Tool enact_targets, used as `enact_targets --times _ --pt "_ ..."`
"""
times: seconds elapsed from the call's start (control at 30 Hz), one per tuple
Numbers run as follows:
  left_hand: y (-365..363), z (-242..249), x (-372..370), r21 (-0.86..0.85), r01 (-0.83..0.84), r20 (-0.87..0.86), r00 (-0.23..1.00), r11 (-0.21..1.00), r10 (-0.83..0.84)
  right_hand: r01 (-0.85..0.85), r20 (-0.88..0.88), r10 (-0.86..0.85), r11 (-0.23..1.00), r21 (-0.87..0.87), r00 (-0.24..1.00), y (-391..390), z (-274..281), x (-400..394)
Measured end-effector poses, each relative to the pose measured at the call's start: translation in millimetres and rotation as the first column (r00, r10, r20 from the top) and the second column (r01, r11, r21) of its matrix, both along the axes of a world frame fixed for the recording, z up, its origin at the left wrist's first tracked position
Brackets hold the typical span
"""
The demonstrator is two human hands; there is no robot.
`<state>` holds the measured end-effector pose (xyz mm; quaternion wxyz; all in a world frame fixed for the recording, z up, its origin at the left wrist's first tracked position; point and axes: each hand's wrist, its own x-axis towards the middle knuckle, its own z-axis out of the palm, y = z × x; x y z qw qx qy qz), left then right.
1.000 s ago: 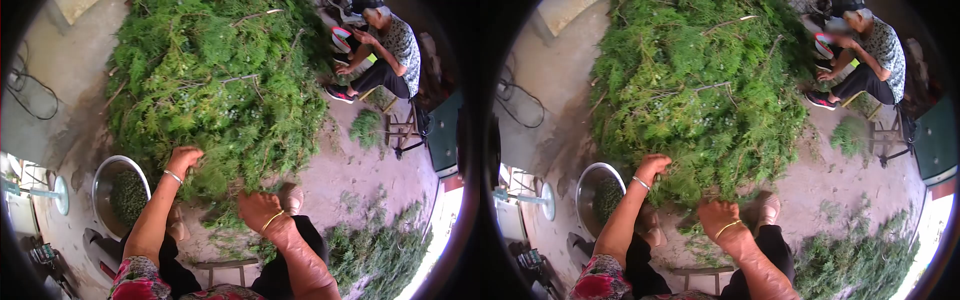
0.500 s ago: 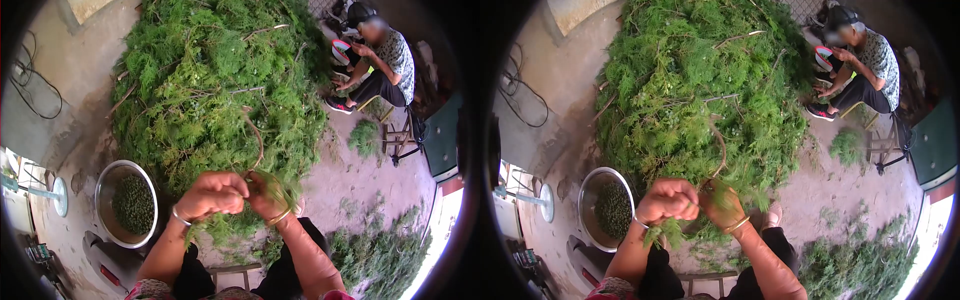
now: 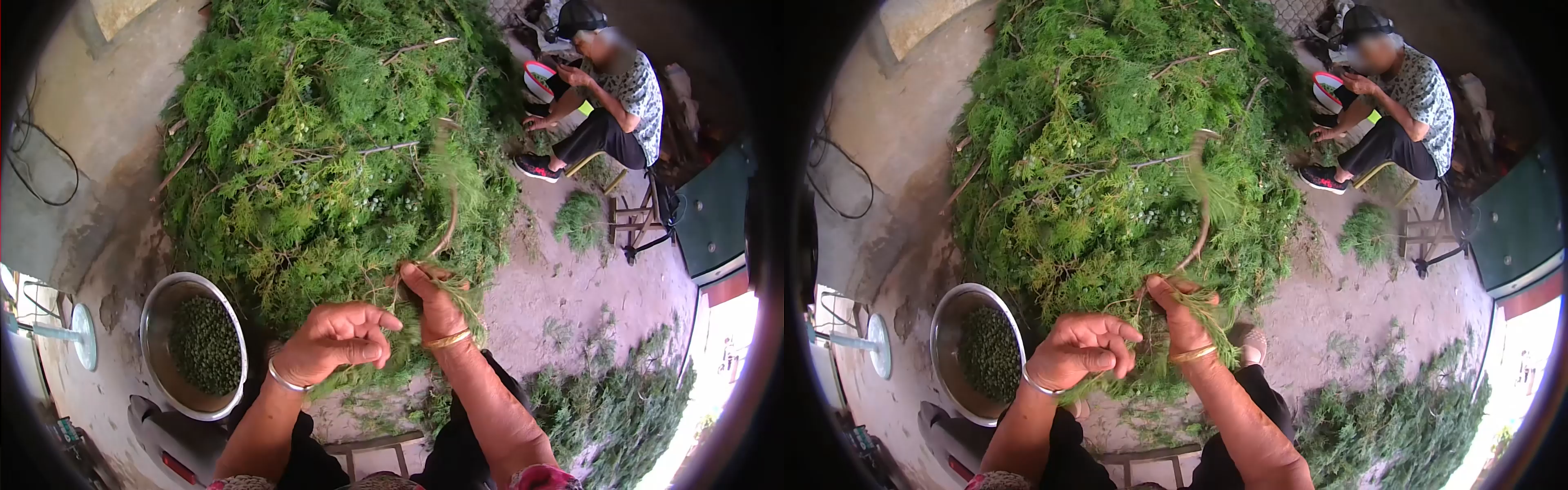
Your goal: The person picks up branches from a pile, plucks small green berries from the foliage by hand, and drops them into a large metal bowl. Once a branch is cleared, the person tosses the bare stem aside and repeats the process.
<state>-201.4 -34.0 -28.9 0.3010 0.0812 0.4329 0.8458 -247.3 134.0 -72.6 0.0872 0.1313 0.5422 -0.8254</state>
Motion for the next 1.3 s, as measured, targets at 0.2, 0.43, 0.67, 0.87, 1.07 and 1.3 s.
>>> enact_targets --times 0.2,0.43,0.67,0.87,1.07,1.3 --pt "-3 -10 -1 -0.351 -0.553 -0.178 0.832 0.756 0.526 0.157 -0.309 0.026 0.819 0.553 0.951 10 18 -2" --pt "-21 -8 -8 -0.306 -0.664 -0.102 0.735 0.682 0.67 0.135 -0.323 0.191 0.634 0.761 0.927 6 18 7" --pt "-27 -22 -6 -0.398 -0.704 -0.19 0.69 0.588 0.698 0.023 -0.314 0.23 0.773 0.634 0.921 5 11 13" --pt "-30 -11 -4 -0.347 -0.502 -0.127 0.862 0.793 0.49 0.026 -0.272 0.135 0.857 0.515 0.953 4 18 6" --pt "-23 -12 -3 -0.246 -0.473 -0.04 0.877 0.846 0.479 0.173 -0.291 -0.006 0.816 0.551 0.957 10 15 2" --pt "-11 -15 -3 -0.635 -0.356 -0.29 0.933 0.686 0.216 0.11 -0.185 -0.016 0.854 0.509 0.983 17 13 -2"
